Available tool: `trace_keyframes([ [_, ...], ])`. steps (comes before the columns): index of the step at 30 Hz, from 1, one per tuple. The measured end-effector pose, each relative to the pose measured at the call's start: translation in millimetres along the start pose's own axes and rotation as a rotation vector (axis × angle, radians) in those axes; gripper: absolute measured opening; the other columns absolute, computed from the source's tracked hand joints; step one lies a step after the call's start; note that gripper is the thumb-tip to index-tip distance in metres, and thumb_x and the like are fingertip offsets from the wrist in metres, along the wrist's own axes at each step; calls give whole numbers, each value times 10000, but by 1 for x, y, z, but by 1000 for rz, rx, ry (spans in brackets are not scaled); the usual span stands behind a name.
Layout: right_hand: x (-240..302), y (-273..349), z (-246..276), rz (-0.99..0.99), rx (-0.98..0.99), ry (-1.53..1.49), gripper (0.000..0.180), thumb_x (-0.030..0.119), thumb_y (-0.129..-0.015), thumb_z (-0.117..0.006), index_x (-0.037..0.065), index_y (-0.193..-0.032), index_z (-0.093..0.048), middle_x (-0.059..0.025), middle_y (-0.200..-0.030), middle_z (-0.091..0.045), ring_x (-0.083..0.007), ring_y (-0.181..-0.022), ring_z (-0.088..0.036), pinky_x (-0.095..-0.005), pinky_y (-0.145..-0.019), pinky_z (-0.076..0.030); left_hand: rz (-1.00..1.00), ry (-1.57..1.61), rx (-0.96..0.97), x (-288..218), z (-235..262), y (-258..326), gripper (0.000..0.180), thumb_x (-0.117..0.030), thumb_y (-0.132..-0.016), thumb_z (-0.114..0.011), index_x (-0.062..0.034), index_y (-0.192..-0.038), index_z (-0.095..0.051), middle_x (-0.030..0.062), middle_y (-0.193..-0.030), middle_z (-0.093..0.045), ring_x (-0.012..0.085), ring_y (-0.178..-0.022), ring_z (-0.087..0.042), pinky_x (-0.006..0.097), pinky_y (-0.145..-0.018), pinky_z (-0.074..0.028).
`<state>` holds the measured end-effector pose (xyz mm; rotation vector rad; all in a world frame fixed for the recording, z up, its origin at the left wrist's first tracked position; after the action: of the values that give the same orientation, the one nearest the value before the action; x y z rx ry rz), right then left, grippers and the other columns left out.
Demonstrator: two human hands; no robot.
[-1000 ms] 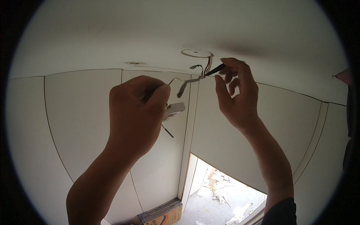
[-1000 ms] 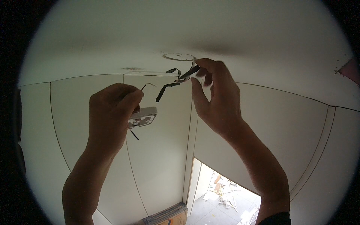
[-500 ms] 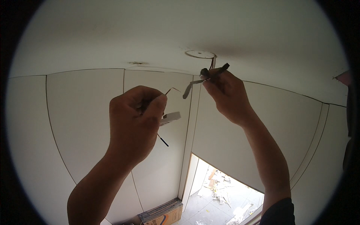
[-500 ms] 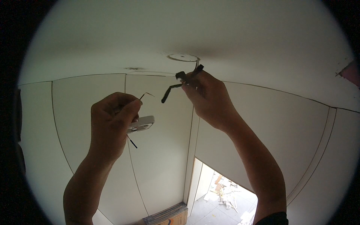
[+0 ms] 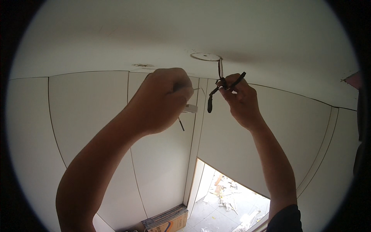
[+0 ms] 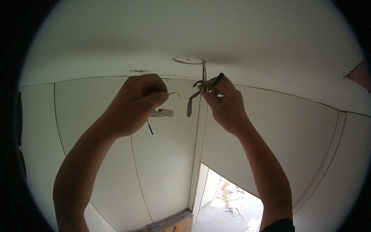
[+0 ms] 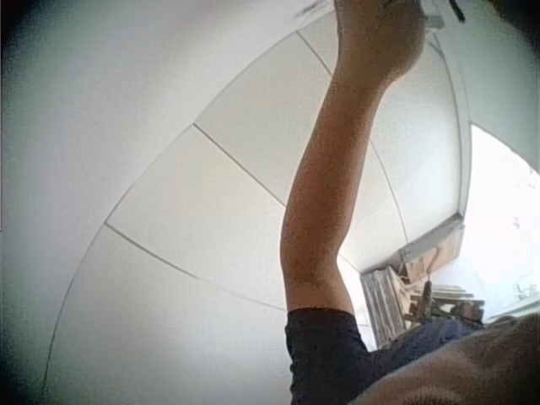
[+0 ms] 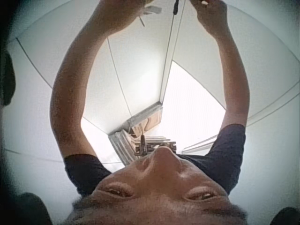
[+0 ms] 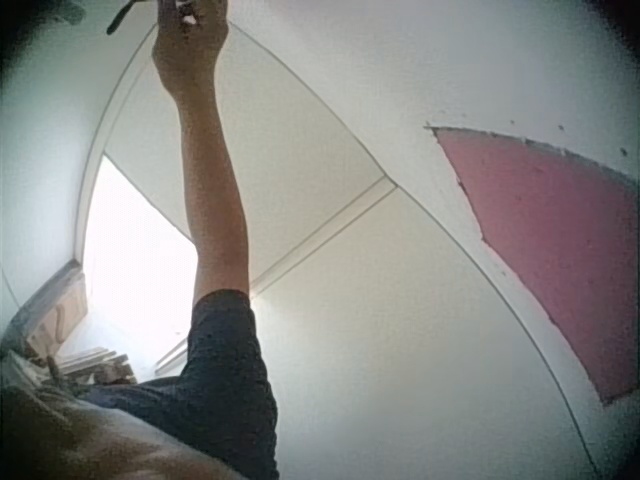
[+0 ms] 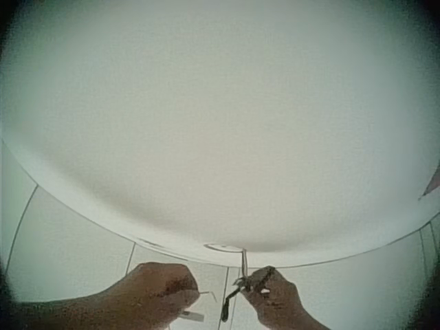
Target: The person connects electrical wires to a ceiling light fixture. They strip and twist wires together, then secure them into the fixture's terminal block. The person works overhead near a ceiling junction box in a room with white tiled walls.
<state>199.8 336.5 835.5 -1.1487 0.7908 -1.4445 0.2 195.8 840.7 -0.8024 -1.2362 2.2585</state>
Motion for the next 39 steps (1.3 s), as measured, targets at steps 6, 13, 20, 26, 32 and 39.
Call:
trace_keyframes([
  [6, -6, 7, 9, -38, -100, -55, 153, 58, -1066, -634, 37, -1211, -681, -29, -1131, -701, -82, -867, -602, -244, -606, -465, 83, -164, 211, 0, -8, -16, 184, -105, -1011, -603, 40, -947, -698, 40, -647, -577, 121, -526, -520, 335, -520, -438],
  [13, -16, 8, 12, -121, -119, -197, 157, 88, -1088, -592, 44, -1191, -702, -31, -1135, -705, -74, -829, -586, -235, -594, -449, 129, -93, 178, 1, -10, -16, 205, -138, -1045, -619, 36, -1004, -720, 37, -690, -606, 115, -575, -532, 333, -544, -430],
  [20, -8, 5, 11, -42, -189, -195, 139, 93, -1083, -623, 22, -1181, -692, -7, -832, -657, -27, -655, -488, -234, -538, -382, 69, -52, 217, 7, -19, -19, 193, -147, -1037, -647, 21, -1033, -742, 28, -731, -631, 103, -628, -531, 320, -575, -437],
  [26, -20, 6, 16, -39, -133, -256, 203, 81, -1083, -611, 26, -1256, -700, -54, -1096, -723, -77, -830, -622, -226, -578, -438, 49, -72, 206, 2, -22, -22, 249, -155, -1028, -631, 51, -1017, -770, 71, -707, -671, 125, -601, -596, 328, -571, -483],
  [32, -19, 6, 17, -31, -147, -234, 202, 92, -1087, -617, 24, -1258, -701, -55, -1094, -730, -80, -784, -619, -222, -551, -424, 59, -120, 173, 5, -28, -25, 283, -161, -1028, -618, 73, -1040, -775, 131, -714, -704, 160, -587, -653, 351, -583, -530],
  [39, -12, 6, 15, -24, -165, -250, 138, 108, -1088, -628, 36, -1176, -707, -6, -796, -653, -32, -650, -480, -231, -561, -372, 83, -138, 158, 12, -26, -23, 307, -112, -969, -547, 93, -997, -774, 164, -744, -729, 178, -554, -654, 353, -564, -531],
])
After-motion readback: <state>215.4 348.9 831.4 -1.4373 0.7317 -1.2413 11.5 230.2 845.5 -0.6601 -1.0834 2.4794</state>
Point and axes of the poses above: each hand's wrist, its own y-axis away from the middle knuckle, its own z-axis out of the back of the hand, x = y × z, the point moved 5 cm from there along -y, towards the middle knuckle
